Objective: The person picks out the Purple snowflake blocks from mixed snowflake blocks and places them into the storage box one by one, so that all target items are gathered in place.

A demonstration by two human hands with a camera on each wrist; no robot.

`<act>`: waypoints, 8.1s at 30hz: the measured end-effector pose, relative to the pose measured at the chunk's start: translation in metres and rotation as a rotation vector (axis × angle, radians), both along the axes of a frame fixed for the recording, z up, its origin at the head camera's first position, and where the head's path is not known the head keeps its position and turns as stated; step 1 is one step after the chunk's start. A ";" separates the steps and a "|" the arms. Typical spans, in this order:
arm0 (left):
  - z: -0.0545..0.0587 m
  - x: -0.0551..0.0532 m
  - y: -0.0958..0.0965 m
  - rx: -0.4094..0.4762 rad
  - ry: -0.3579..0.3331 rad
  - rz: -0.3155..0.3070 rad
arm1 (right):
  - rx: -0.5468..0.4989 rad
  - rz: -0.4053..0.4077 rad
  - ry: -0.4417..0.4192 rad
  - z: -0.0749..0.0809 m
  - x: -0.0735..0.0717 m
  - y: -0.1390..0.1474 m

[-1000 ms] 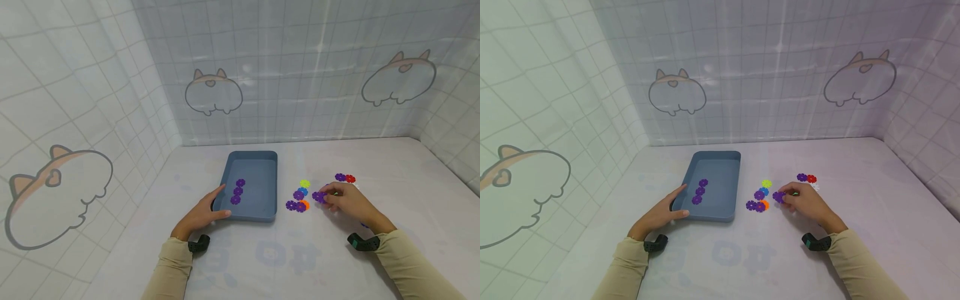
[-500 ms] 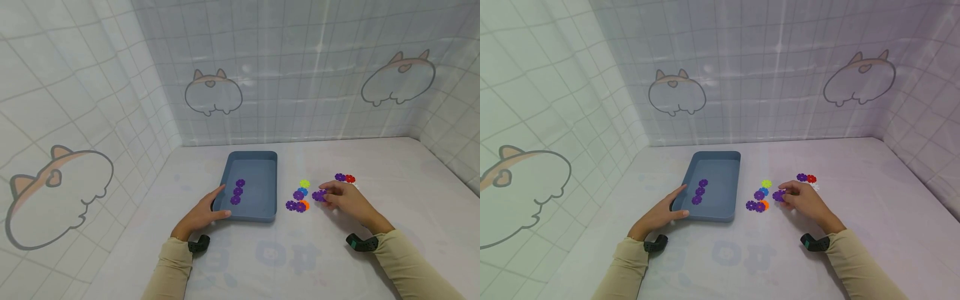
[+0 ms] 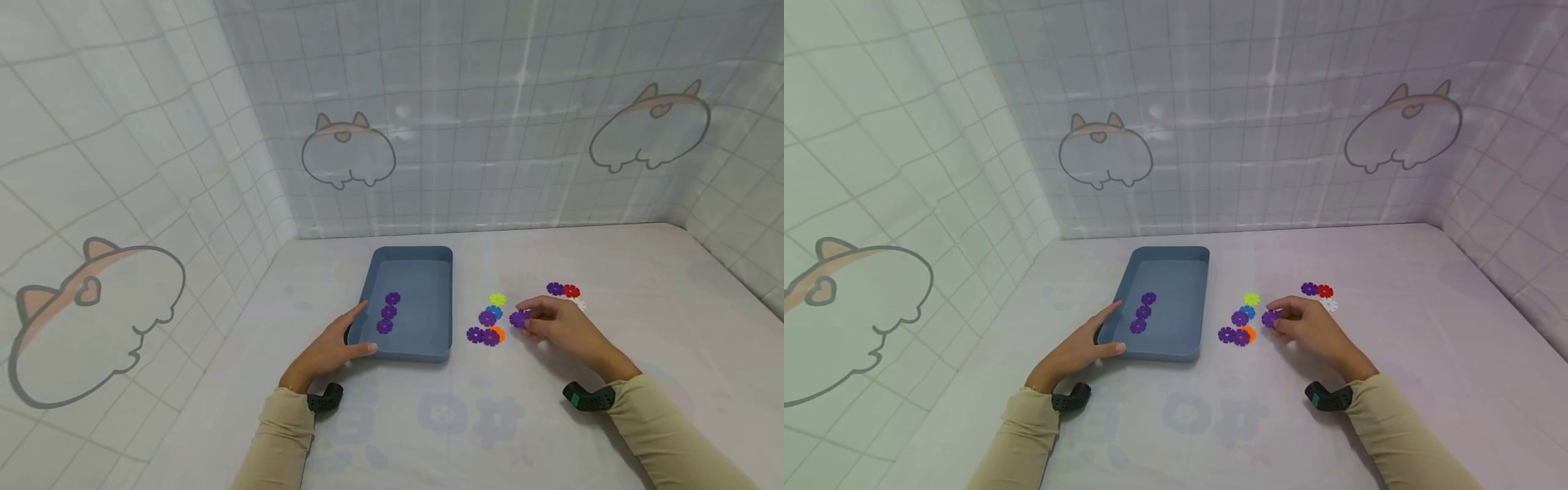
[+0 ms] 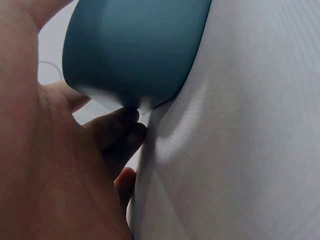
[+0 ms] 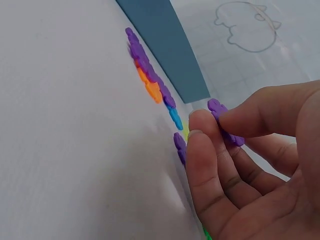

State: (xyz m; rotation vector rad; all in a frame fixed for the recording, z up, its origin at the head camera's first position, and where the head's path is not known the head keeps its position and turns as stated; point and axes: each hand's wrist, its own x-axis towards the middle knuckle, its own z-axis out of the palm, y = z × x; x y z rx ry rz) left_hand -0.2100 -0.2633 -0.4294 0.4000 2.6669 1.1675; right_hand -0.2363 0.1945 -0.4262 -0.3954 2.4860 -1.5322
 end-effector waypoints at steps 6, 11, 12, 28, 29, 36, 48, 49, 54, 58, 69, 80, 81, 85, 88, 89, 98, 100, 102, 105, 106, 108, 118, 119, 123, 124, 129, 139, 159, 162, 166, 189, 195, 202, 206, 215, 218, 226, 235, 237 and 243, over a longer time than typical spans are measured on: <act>-0.002 0.000 0.000 0.018 -0.008 0.005 | 0.006 0.001 -0.030 0.003 0.000 0.003; 0.001 -0.002 -0.002 0.013 0.003 0.003 | -0.036 -0.001 -0.049 0.004 -0.004 -0.003; 0.001 -0.002 -0.002 0.013 0.005 0.001 | -0.035 0.000 -0.049 0.003 -0.005 -0.005; -0.004 -0.001 -0.004 0.027 0.005 -0.002 | -0.069 0.065 -0.072 0.008 -0.016 -0.056; -0.003 -0.001 -0.003 0.028 0.004 -0.002 | -0.089 0.074 -0.079 0.010 -0.018 -0.060; -0.001 -0.001 -0.003 0.024 0.010 -0.005 | -0.131 0.097 -0.104 0.024 -0.025 -0.082; -0.006 -0.002 -0.002 0.009 0.006 0.004 | -0.286 0.167 -0.111 0.031 -0.043 -0.113; -0.005 -0.002 -0.002 0.009 0.010 0.002 | -0.294 0.175 -0.109 0.030 -0.044 -0.116; -0.005 0.000 -0.001 0.016 0.015 0.003 | -0.289 0.198 -0.096 0.032 -0.047 -0.129; -0.004 0.000 0.000 0.013 0.011 0.012 | -0.276 0.209 -0.076 0.034 -0.052 -0.137; -0.003 0.002 0.001 0.009 0.008 0.020 | -0.303 0.189 -0.121 0.034 -0.065 -0.157; 0.000 0.000 0.002 -0.001 0.005 0.023 | -0.248 0.149 -0.142 0.037 -0.076 -0.172; 0.000 0.000 0.002 0.002 0.003 0.024 | -0.243 0.157 -0.142 0.037 -0.077 -0.173; -0.001 0.000 0.001 0.005 0.003 0.027 | -0.244 0.180 -0.156 0.037 -0.081 -0.178; -0.003 0.000 0.000 0.004 0.007 0.025 | -0.239 0.179 -0.161 0.036 -0.084 -0.181; -0.003 0.000 0.000 0.005 0.008 0.025 | -0.234 0.180 -0.154 0.035 -0.085 -0.182; 0.000 0.000 0.000 0.005 0.014 0.023 | -0.168 0.132 -0.116 0.034 -0.094 -0.194; 0.000 0.000 0.000 0.006 0.008 0.021 | -0.162 0.121 -0.118 0.033 -0.095 -0.196; 0.000 0.000 0.002 0.012 -0.001 0.020 | -0.149 0.112 -0.113 0.031 -0.096 -0.198; -0.002 0.001 0.002 0.019 -0.011 0.024 | -0.137 0.102 -0.102 0.026 -0.099 -0.201; -0.003 0.001 0.002 0.019 -0.011 0.026 | -0.131 0.100 -0.097 0.024 -0.100 -0.203; -0.004 0.000 0.001 0.020 -0.006 0.028 | -0.118 0.100 -0.084 0.021 -0.102 -0.206; -0.006 -0.001 0.000 0.012 0.003 0.031 | -0.133 0.060 -0.086 0.011 -0.104 -0.214; -0.006 -0.002 0.000 0.011 0.004 0.029 | -0.136 0.058 -0.087 0.011 -0.105 -0.214; -0.004 -0.001 0.001 0.010 0.004 0.024 | -0.124 0.060 -0.084 0.008 -0.106 -0.215; -0.004 -0.001 0.001 0.010 0.005 0.022 | -0.115 0.061 -0.080 0.008 -0.106 -0.215; -0.001 0.000 0.002 0.016 -0.001 0.021 | -0.070 0.067 -0.061 0.008 -0.106 -0.216; 0.000 0.002 0.002 0.006 -0.003 0.024 | -0.015 0.092 -0.019 0.011 -0.102 -0.216; -0.004 0.000 0.001 -0.014 -0.007 0.054 | 0.075 0.068 0.020 0.007 -0.103 -0.224; -0.005 -0.001 0.001 -0.021 -0.005 0.057 | 0.097 0.063 0.030 0.008 -0.103 -0.226; -0.005 0.000 0.002 -0.020 -0.003 0.052 | 0.100 0.058 0.022 0.009 -0.103 -0.227; 0.002 0.003 0.003 0.005 -0.001 0.034 | 0.200 0.067 0.053 0.010 -0.104 -0.232; 0.000 0.001 0.003 0.002 0.001 0.028 | 0.213 0.074 0.064 0.011 -0.104 -0.231; 0.002 0.002 0.005 0.006 0.000 0.026 | 0.229 0.074 0.086 0.010 -0.104 -0.230; 0.002 0.003 0.006 0.006 -0.002 0.023 | 0.247 0.072 0.101 0.009 -0.104 -0.231; 0.000 0.002 0.006 0.005 0.002 0.028 | 0.251 0.072 0.109 0.010 -0.103 -0.229; 0.000 0.002 0.006 0.007 0.001 0.031 | 0.243 0.072 0.106 0.008 -0.104 -0.228; -0.003 0.001 0.005 0.010 0.004 0.026 | 0.224 0.077 0.092 0.008 -0.102 -0.225; -0.003 0.002 0.003 -0.016 0.003 0.045 | 0.069 0.076 0.013 0.013 -0.100 -0.219; -0.003 0.002 0.002 -0.013 0.006 0.045 | 0.032 0.074 0.009 0.014 -0.099 -0.218; -0.004 0.003 0.002 -0.017 0.010 0.047 | -0.121 0.053 0.009 0.024 -0.086 -0.206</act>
